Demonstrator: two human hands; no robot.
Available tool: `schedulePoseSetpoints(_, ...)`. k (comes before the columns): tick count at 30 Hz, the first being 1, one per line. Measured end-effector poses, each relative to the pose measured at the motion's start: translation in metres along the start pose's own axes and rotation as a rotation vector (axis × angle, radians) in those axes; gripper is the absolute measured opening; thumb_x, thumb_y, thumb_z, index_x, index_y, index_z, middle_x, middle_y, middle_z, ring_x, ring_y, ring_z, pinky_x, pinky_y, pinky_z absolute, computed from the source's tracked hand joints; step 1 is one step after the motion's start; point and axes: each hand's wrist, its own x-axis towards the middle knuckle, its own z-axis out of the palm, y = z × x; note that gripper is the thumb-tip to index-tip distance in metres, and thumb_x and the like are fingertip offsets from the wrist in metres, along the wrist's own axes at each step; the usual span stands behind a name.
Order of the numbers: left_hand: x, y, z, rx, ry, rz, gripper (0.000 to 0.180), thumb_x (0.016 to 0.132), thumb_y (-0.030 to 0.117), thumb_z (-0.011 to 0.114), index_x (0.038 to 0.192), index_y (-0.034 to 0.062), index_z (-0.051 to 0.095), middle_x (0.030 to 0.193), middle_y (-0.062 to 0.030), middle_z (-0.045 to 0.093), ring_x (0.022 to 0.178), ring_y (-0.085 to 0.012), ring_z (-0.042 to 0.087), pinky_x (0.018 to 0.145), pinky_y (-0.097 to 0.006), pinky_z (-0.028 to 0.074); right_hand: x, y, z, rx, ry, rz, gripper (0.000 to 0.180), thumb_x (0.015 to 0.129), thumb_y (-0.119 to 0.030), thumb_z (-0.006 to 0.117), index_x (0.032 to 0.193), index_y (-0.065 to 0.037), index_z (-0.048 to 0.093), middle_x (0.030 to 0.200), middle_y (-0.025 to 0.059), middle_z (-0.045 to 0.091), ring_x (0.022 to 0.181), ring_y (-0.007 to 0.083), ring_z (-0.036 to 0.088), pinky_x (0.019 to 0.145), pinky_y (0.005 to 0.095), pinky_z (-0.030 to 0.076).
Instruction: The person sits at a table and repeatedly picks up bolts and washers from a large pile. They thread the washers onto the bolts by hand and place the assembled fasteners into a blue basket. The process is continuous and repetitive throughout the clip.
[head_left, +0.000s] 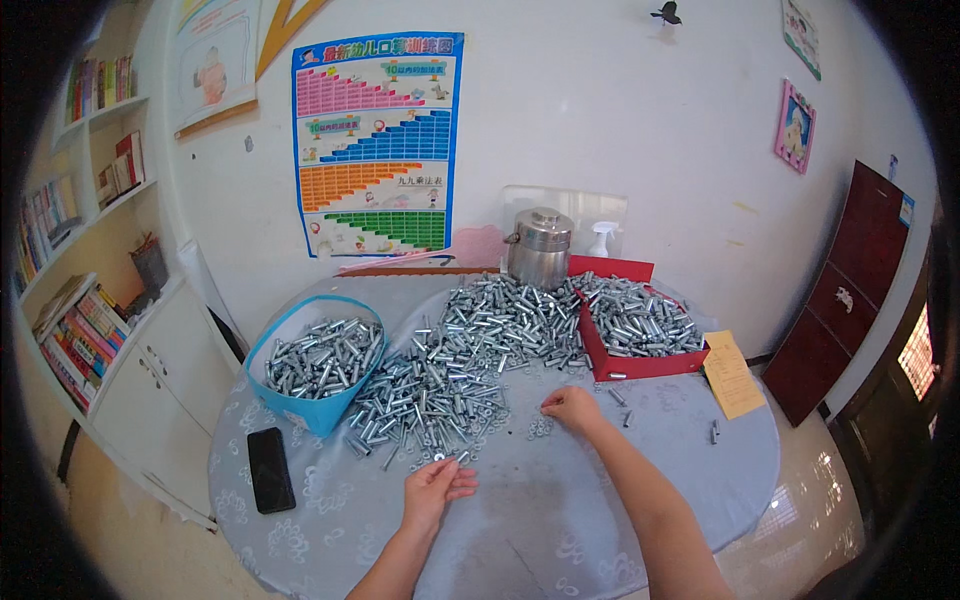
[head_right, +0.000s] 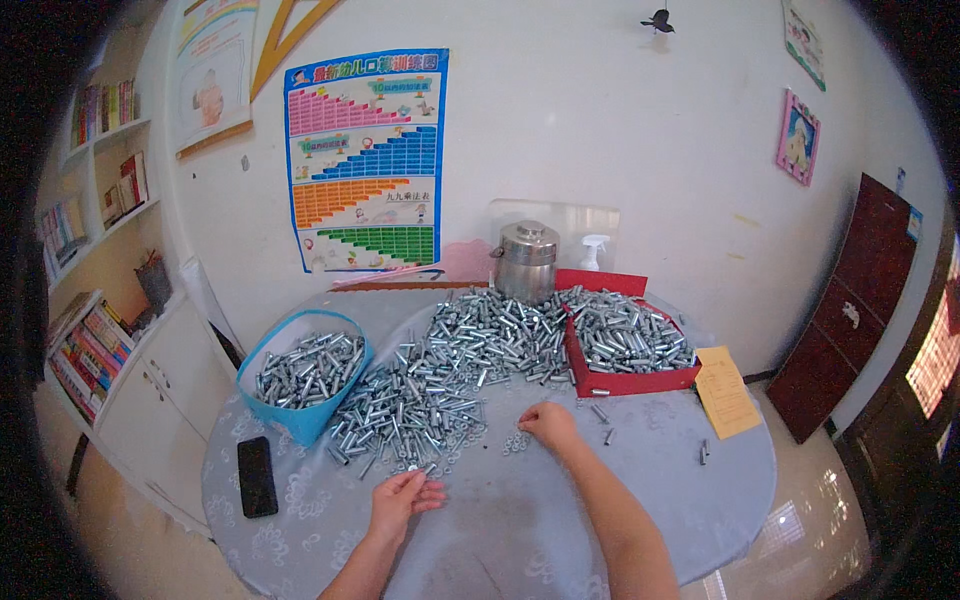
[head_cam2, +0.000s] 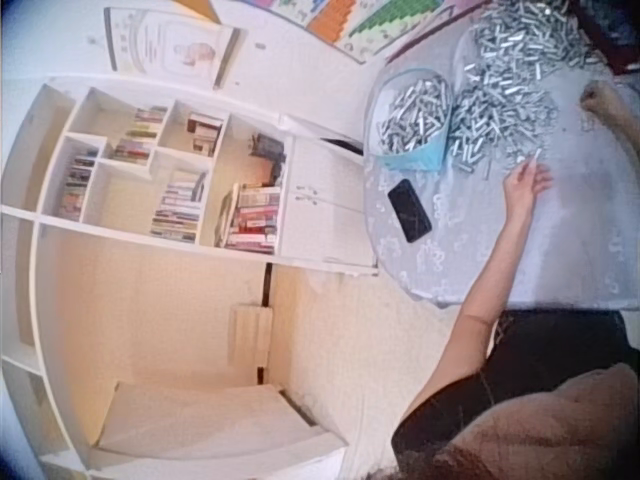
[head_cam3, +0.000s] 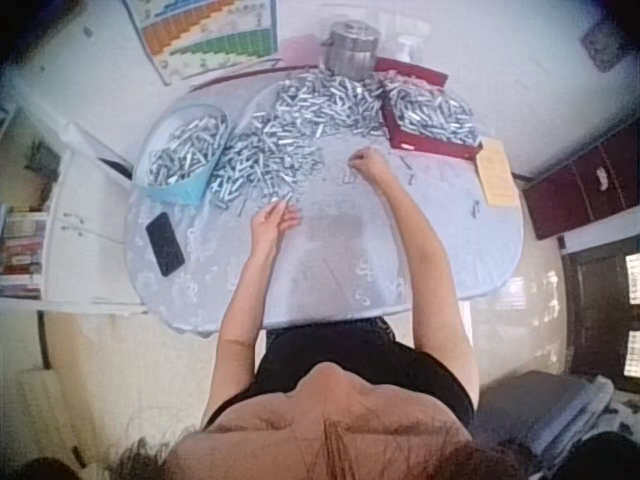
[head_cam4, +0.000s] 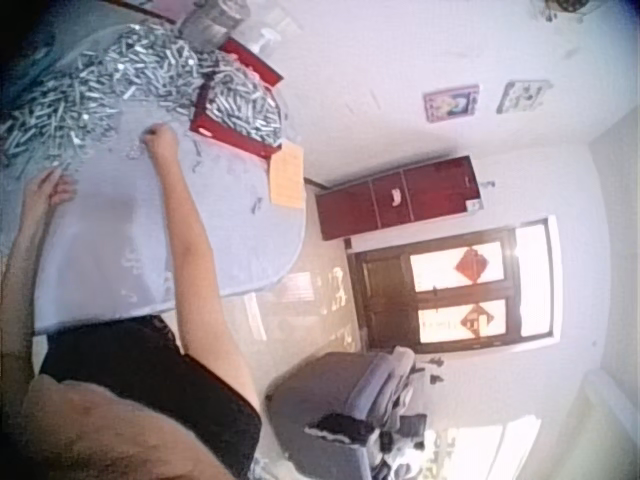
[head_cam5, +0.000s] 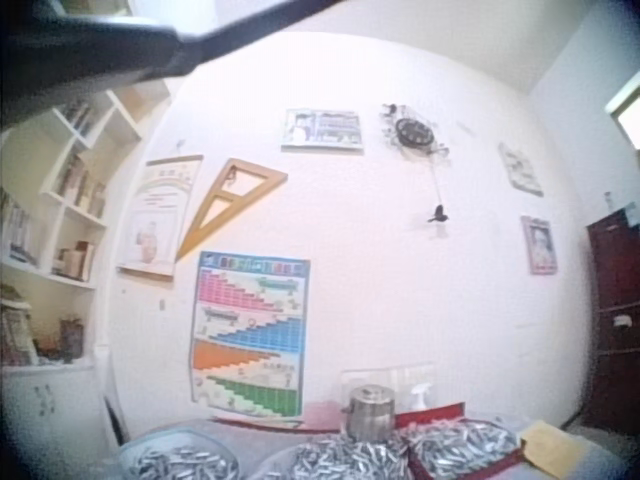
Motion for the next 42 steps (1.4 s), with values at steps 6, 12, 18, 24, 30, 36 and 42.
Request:
schedulePoseSetpoints(6,0.000,-0.001,0.001,0.003,-0.017,-0.007,0.026,0.088,0.010,0.049,0.105,-0.0089,0.049,0.090,-0.0218,0.060,0.072,-0.0251,0.063,0.061,-0.031,0.054,0.001,0.000,-0.002,-0.046,-0.020,-0.017,0.022,0.064,-0.030,0.069,0.080,-0.015,0.069,0.077,0.0075,0.065,0.072,0.0236,0.062,0.066,0.0342,0.049)
schedulePoseSetpoints(12,0.000,-0.001,0.000,0.016,-0.010,-0.007,0.026,0.088,0.010,0.049,0.106,-0.0083,0.050,0.090,-0.0212,0.060,0.072,-0.0246,0.063,0.060,-0.030,0.054,0.007,-0.009,-0.003,-0.185,-0.050,-0.019,0.022,0.063,-0.029,0.070,0.076,-0.011,0.066,0.075,0.0079,0.065,0.071,0.0237,0.061,0.064,0.0345,0.048)
schedulePoseSetpoints(18,0.000,-0.003,0.001,0.019,-0.006,-0.008,0.026,0.087,0.011,0.050,0.106,-0.0079,0.050,0.090,-0.0206,0.061,0.071,-0.0242,0.063,0.060,-0.031,0.054,0.011,-0.011,0.000,-0.275,-0.085,0.026,0.024,0.062,-0.030,0.071,0.075,-0.011,0.066,0.075,0.0078,0.064,0.073,0.0236,0.061,0.065,0.0344,0.048)
schedulePoseSetpoints(24,0.000,-0.004,0.000,0.013,-0.006,-0.010,0.026,0.087,0.010,0.050,0.106,-0.0081,0.050,0.089,-0.0210,0.061,0.071,-0.0240,0.063,0.059,-0.030,0.054,0.013,-0.021,0.003,-0.403,-0.097,0.087,0.024,0.061,-0.031,0.071,0.076,-0.012,0.066,0.078,0.0071,0.065,0.078,0.0242,0.062,0.070,0.0360,0.048)
schedulePoseSetpoints(30,0.001,-0.004,-0.001,0.024,0.005,-0.010,0.026,0.087,0.010,0.050,0.106,-0.0080,0.051,0.089,-0.0204,0.061,0.070,-0.0237,0.063,0.059,-0.030,0.054,0.012,-0.026,0.006,-0.448,-0.052,0.149,0.023,0.061,-0.031,0.072,0.074,-0.012,0.065,0.079,0.0068,0.065,0.079,0.0246,0.061,0.070,0.0365,0.048)
schedulePoseSetpoints(36,0.001,-0.006,-0.003,0.021,-0.008,-0.008,0.026,0.087,0.013,0.051,0.103,-0.0075,0.052,0.090,-0.0191,0.061,0.071,-0.0233,0.063,0.059,-0.031,0.054,-0.002,-0.028,0.002,-0.212,-0.010,-0.002,0.017,0.064,-0.023,0.068,0.075,-0.010,0.066,0.079,0.0104,0.064,0.076,0.0271,0.061,0.069,0.0371,0.048)
schedulePoseSetpoints(42,0.001,-0.005,-0.003,0.032,0.003,-0.007,0.027,0.087,0.013,0.051,0.104,-0.0073,0.051,0.090,-0.0196,0.061,0.072,-0.0238,0.062,0.060,-0.031,0.054,-0.014,-0.027,0.012,-0.131,0.219,-0.216,0.014,0.066,-0.015,0.067,0.078,-0.007,0.066,0.072,0.0087,0.064,0.066,0.0221,0.061,0.062,0.0315,0.049)
